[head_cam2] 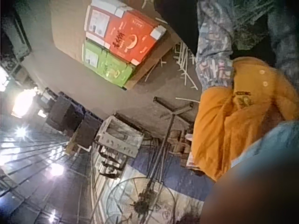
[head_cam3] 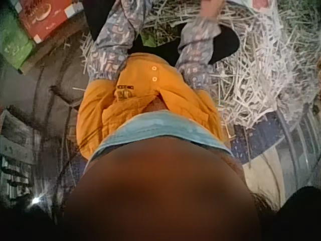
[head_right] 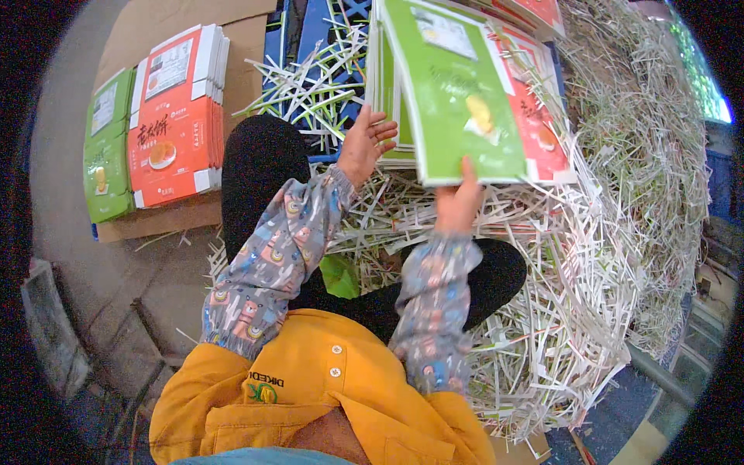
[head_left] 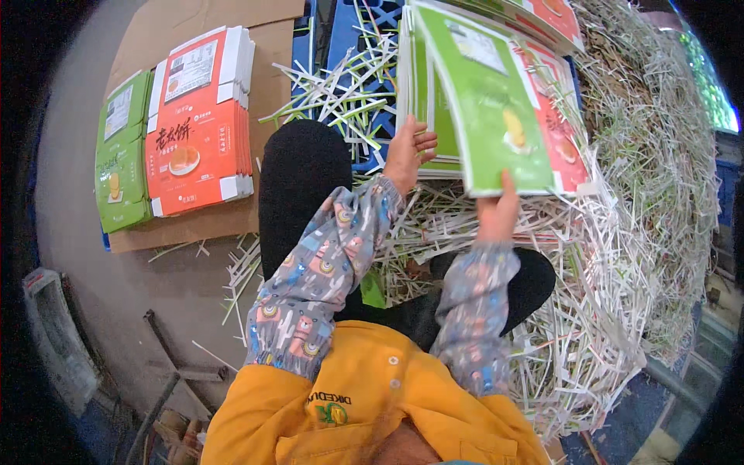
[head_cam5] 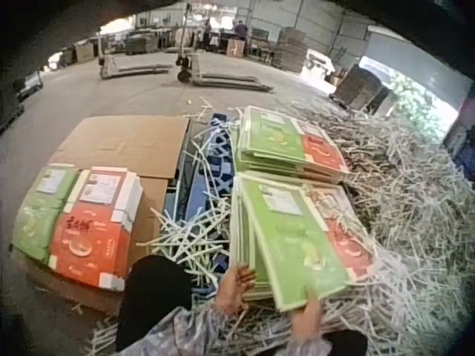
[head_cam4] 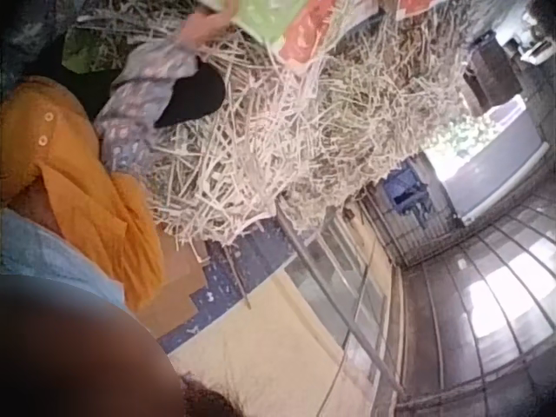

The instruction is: Sorting through and stacking flat cardboard packaging boxes while removing shredded paper filler.

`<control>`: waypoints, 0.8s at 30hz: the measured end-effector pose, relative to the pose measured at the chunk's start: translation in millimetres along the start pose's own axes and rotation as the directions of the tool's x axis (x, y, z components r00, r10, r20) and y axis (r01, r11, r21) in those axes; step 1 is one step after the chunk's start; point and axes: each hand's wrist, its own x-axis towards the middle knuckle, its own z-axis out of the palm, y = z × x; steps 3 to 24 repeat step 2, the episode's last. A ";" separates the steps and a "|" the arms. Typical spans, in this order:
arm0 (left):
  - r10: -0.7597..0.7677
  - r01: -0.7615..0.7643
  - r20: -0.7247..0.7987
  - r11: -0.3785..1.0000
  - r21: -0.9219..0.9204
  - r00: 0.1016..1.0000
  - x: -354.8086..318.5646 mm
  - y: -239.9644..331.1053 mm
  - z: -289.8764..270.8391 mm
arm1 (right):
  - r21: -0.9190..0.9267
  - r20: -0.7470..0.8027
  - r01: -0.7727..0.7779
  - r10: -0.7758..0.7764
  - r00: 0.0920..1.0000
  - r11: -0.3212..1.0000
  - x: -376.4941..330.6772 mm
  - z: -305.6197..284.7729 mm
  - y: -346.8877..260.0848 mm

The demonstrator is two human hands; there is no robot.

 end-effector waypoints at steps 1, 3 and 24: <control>-0.051 0.051 -0.001 0.999 -0.013 0.999 -5.5 -2.6 6.4 | -0.060 0.004 0.002 -0.001 1.000 0.998 -23.6 -10.0 7.2; 0.012 -0.011 0.052 1.000 -0.012 0.999 -5.8 -8.9 8.5 | -0.061 0.001 0.014 -0.014 1.000 0.998 -26.6 -10.6 3.1; 0.012 -0.011 0.052 1.000 -0.012 0.999 -5.8 -8.9 8.5 | -0.061 0.001 0.014 -0.014 1.000 0.998 -26.6 -10.6 3.1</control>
